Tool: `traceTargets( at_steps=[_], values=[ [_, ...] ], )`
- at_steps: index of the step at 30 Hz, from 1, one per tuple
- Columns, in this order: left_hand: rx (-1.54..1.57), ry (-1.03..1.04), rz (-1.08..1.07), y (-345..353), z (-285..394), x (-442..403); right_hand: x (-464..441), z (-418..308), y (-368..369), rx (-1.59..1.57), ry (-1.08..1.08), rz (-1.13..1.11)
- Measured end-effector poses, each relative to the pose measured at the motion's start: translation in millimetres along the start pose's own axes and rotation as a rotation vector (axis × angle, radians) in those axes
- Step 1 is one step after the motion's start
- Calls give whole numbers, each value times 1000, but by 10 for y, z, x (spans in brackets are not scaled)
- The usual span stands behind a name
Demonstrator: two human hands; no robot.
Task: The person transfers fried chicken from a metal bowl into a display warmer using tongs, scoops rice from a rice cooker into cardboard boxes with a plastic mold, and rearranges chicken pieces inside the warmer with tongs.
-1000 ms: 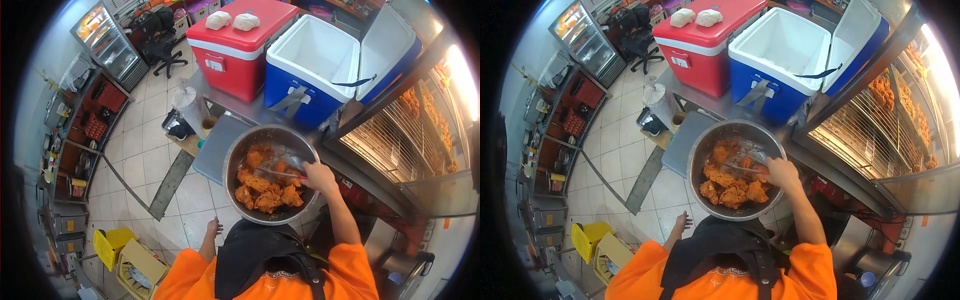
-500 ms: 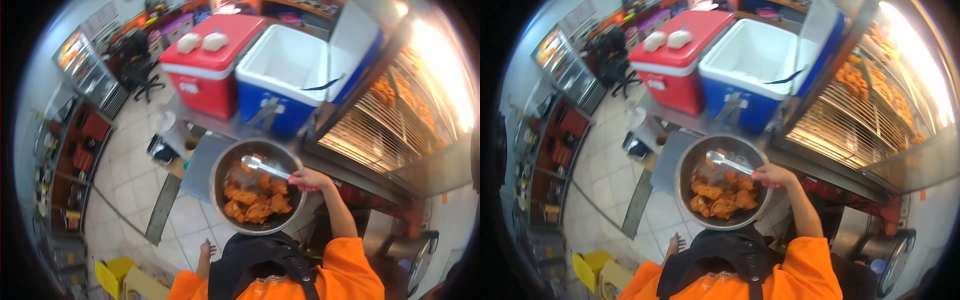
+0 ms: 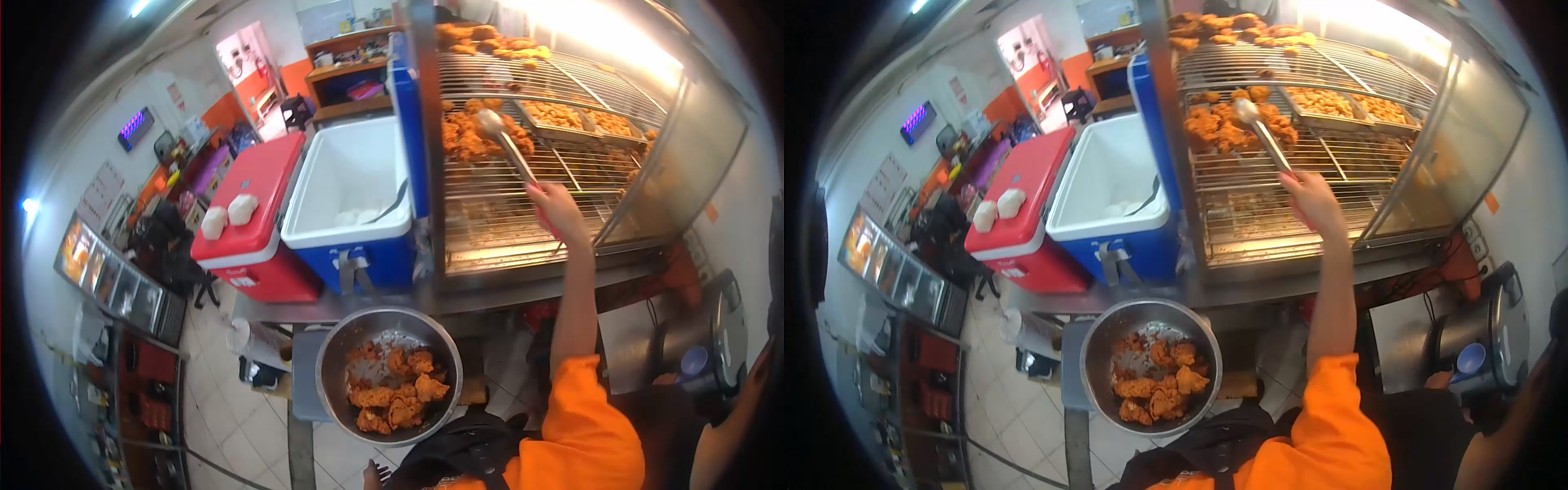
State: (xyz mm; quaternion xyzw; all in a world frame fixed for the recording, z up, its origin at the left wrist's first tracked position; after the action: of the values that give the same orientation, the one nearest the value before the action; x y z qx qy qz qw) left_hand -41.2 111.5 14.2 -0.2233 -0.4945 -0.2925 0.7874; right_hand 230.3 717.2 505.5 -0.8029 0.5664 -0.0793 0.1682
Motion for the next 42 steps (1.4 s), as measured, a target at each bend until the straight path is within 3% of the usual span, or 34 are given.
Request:
traceTargets(
  at_steps=[6, 11, 14, 15, 17, 19, 20, 22, 23, 24, 25, 27, 31, 34, 38, 39, 41, 42],
  values=[
    [-7, 48, 22, 125, 327, -155, -1306, -355, 414, 302, 95, 7],
    [3, 54, 26, 173, 239, -161, -1439, -538, 535, 566, 113, -101],
    [15, 24, 22, 128, -82, -200, -1282, -569, 362, 578, 100, -52],
    [19, 8, 20, 97, -214, -207, -1317, -486, 298, 609, -5, 2],
    [34, -27, 7, 4, -592, -396, -1050, -574, 155, 706, 113, -107],
    [62, -72, -7, -145, -1011, -654, -741, -597, -25, 747, 84, -91],
    [80, -88, -16, -243, -1214, -798, -499, -581, -166, 816, -210, 99],
    [149, -97, -31, -401, -1606, -971, 1, -552, -298, 563, -78, -98],
    [104, 23, 10, -357, -1338, -620, 288, -533, -318, 508, -125, -90],
    [54, 141, 56, -82, -634, 238, 535, -390, -308, 291, -29, -192],
    [86, 51, 108, -32, -487, 376, 734, -244, -265, 222, -113, -258],
    [87, -58, 120, -84, -466, 155, 1096, 54, 8, 55, 124, -443],
    [92, -80, 107, -44, -236, 193, 1352, 388, 1230, 323, 309, -756],
    [113, -72, 111, -31, -203, 136, 1314, 615, 1861, 701, 228, -937],
    [195, -27, 114, -78, -331, 31, 1268, 794, 2322, 953, 200, -1050],
    [181, -49, 110, -89, -393, 14, 1302, 821, 2433, 966, 198, -1051],
    [187, -69, 103, -59, -516, 15, 1322, 763, 2680, 902, -39, -949],
    [182, -108, 101, -62, -584, 46, 1328, 774, 2749, 895, -32, -956]
  ],
)
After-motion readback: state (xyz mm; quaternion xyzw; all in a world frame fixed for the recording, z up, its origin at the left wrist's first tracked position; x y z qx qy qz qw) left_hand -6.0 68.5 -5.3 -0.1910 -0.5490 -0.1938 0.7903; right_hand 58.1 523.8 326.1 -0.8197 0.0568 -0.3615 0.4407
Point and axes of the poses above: each hand's wrist, its own x-axis away from the middle knuckle, its own y-axis out of the palm, z = x × y, the point moved 5 cm from there along -x, towards the middle knuckle, and after that the axes turned 4 degrees about -z, right-handed, at the moved point
